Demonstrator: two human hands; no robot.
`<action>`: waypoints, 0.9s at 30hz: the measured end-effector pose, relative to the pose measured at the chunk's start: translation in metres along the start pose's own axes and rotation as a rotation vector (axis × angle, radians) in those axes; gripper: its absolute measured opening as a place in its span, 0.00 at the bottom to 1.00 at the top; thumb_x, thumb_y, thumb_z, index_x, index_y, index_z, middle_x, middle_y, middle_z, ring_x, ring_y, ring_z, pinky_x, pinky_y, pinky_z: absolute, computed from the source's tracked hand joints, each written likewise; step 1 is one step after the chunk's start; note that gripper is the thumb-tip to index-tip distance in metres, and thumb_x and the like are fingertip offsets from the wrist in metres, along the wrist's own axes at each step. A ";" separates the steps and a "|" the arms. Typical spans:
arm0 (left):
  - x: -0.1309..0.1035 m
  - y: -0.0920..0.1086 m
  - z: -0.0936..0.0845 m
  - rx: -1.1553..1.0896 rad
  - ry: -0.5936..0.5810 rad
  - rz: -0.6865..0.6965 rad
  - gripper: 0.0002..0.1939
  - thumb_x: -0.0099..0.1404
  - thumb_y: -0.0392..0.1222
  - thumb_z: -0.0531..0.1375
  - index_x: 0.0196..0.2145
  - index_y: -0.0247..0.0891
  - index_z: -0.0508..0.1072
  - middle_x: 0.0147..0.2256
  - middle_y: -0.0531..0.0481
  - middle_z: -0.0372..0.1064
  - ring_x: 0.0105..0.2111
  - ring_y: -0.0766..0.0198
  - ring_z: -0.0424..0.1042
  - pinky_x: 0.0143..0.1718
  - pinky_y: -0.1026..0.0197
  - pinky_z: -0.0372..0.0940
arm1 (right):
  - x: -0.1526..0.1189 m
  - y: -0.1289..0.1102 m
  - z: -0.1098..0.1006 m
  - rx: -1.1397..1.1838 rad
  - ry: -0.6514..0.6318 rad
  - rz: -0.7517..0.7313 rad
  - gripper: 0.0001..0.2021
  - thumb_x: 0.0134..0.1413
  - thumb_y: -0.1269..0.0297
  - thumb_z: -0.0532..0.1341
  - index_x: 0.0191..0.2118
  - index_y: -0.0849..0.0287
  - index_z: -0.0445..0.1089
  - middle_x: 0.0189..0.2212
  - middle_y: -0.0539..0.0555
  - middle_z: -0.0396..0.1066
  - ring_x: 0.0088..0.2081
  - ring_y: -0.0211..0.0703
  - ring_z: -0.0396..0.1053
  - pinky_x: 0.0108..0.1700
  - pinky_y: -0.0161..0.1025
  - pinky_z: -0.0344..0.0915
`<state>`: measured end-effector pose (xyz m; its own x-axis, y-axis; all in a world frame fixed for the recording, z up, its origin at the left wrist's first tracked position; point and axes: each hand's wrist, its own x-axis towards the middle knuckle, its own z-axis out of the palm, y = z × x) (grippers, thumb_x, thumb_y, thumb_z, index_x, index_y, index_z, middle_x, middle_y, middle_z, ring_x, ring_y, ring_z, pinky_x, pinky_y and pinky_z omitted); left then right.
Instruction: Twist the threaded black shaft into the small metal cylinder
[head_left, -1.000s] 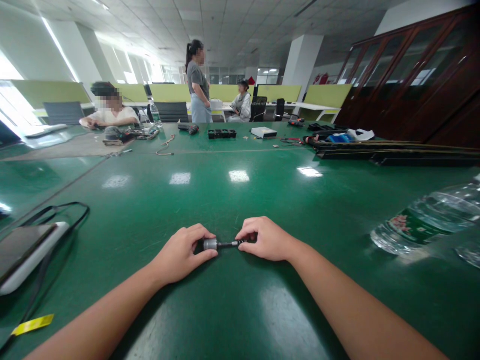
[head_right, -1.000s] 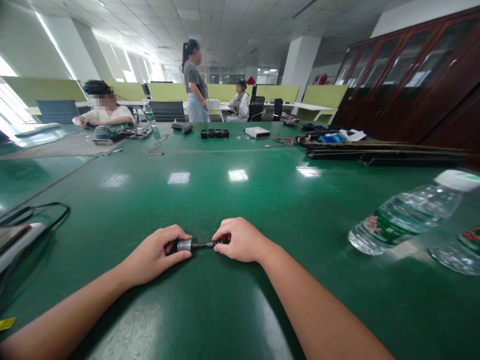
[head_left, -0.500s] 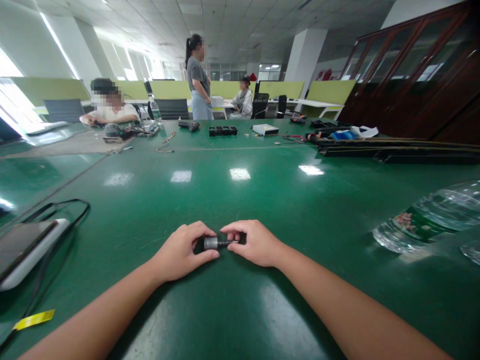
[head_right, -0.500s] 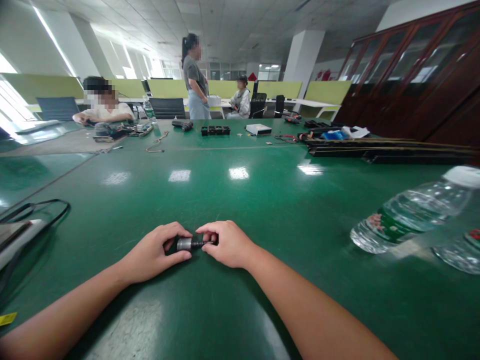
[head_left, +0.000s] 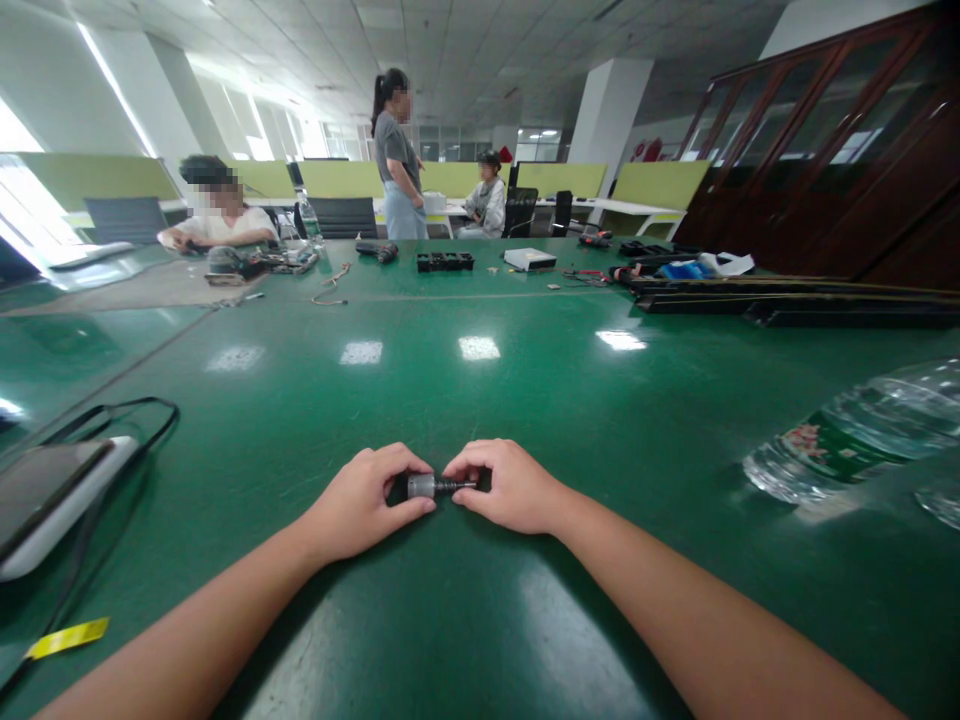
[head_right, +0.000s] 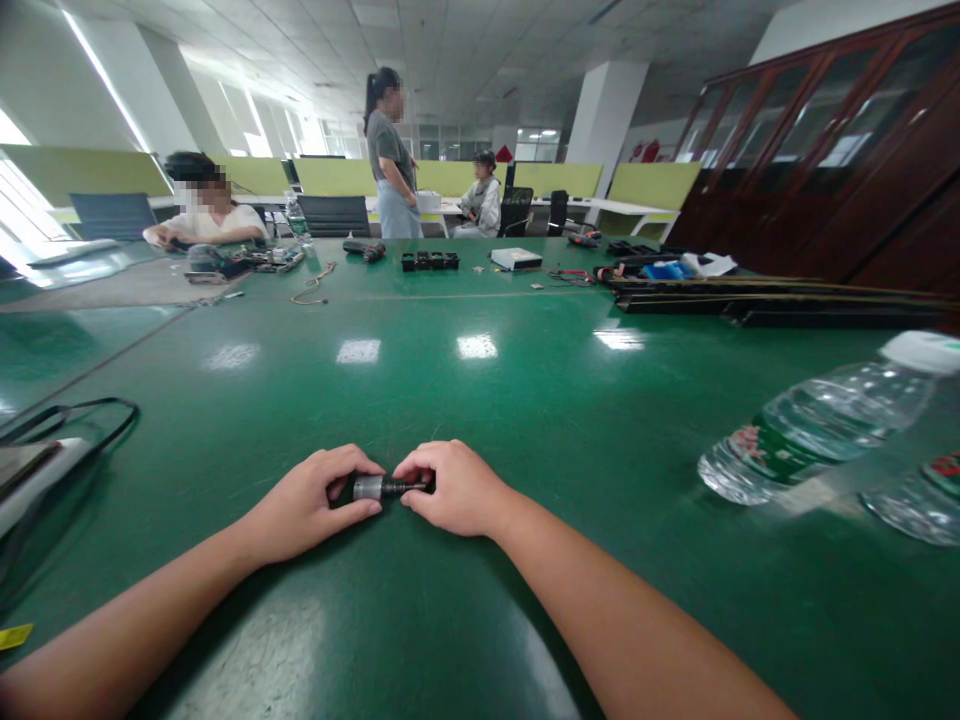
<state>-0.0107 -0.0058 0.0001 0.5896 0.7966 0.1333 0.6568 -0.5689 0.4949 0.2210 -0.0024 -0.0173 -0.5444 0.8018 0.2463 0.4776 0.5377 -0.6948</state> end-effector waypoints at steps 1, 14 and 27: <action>0.000 0.000 0.000 -0.003 0.004 0.000 0.13 0.62 0.49 0.64 0.42 0.42 0.75 0.35 0.53 0.71 0.31 0.63 0.68 0.35 0.61 0.59 | 0.000 -0.001 0.000 -0.019 -0.005 -0.006 0.10 0.47 0.72 0.67 0.38 0.58 0.77 0.31 0.50 0.74 0.32 0.37 0.68 0.38 0.35 0.63; 0.001 0.000 0.003 0.020 0.017 -0.014 0.12 0.64 0.49 0.63 0.42 0.41 0.75 0.35 0.52 0.72 0.32 0.62 0.68 0.36 0.61 0.59 | 0.004 -0.001 0.004 -0.142 -0.010 -0.093 0.08 0.53 0.66 0.67 0.40 0.57 0.78 0.35 0.52 0.77 0.39 0.42 0.71 0.44 0.38 0.62; 0.001 0.002 0.001 0.036 0.001 -0.013 0.13 0.66 0.51 0.61 0.42 0.41 0.74 0.37 0.51 0.72 0.35 0.61 0.69 0.36 0.61 0.60 | 0.004 0.000 0.000 -0.132 -0.014 -0.096 0.07 0.51 0.69 0.65 0.38 0.58 0.78 0.30 0.51 0.74 0.33 0.40 0.68 0.38 0.36 0.62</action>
<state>-0.0083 -0.0059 0.0007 0.5801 0.8044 0.1281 0.6812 -0.5653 0.4653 0.2187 0.0013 -0.0163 -0.6012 0.7417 0.2974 0.5086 0.6423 -0.5734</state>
